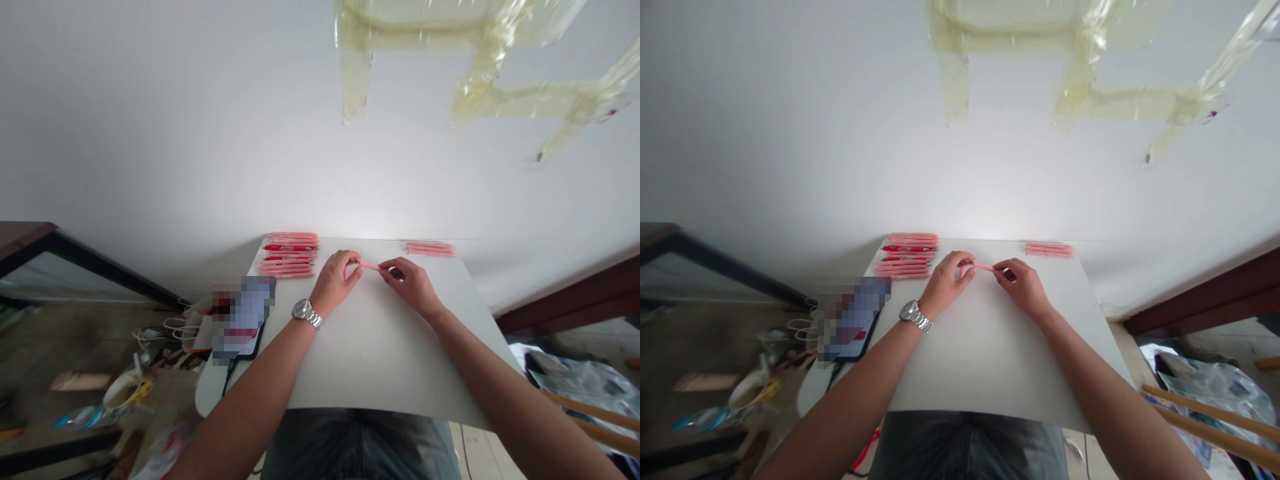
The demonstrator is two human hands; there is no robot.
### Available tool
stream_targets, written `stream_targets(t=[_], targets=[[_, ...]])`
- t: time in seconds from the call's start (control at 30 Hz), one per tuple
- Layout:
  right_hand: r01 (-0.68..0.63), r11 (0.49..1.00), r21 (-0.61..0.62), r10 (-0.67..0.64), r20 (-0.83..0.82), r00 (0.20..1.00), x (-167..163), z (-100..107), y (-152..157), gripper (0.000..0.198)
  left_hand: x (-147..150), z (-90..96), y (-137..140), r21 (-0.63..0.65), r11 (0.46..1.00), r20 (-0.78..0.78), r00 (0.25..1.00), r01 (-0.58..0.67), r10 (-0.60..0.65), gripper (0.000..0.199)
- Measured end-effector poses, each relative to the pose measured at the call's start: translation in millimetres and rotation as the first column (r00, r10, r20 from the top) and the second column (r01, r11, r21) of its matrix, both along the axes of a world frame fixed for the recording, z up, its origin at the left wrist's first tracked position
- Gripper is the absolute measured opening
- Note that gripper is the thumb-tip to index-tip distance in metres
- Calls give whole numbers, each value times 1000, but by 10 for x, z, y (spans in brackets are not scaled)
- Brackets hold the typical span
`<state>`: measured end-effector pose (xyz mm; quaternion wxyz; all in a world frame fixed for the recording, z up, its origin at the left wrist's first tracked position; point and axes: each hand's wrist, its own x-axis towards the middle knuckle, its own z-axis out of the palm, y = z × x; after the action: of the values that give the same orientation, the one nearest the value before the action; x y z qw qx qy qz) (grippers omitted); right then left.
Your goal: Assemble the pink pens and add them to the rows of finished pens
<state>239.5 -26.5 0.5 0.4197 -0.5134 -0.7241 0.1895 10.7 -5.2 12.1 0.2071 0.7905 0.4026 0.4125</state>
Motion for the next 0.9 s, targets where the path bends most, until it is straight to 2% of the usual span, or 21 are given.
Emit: stream_targets(t=[0.27,0.43,0.6,0.9], targets=[[-47,999,17,47,-4,999,-49,46,-37,27,8,53,-9,-51,997,111,993,57,-51,16],[-81,997,-16,81,-21,996,-76,90,-79,29,6,36,5,-86,992,194,978,94,-76,19],[-105,994,-13,105,-4,994,-84,99,-90,32,3,28,6,-114,987,218,972,110,-83,20],[-125,992,3,125,12,992,-83,62,-82,26,2,13,13,-121,983,245,964,134,-102,19]])
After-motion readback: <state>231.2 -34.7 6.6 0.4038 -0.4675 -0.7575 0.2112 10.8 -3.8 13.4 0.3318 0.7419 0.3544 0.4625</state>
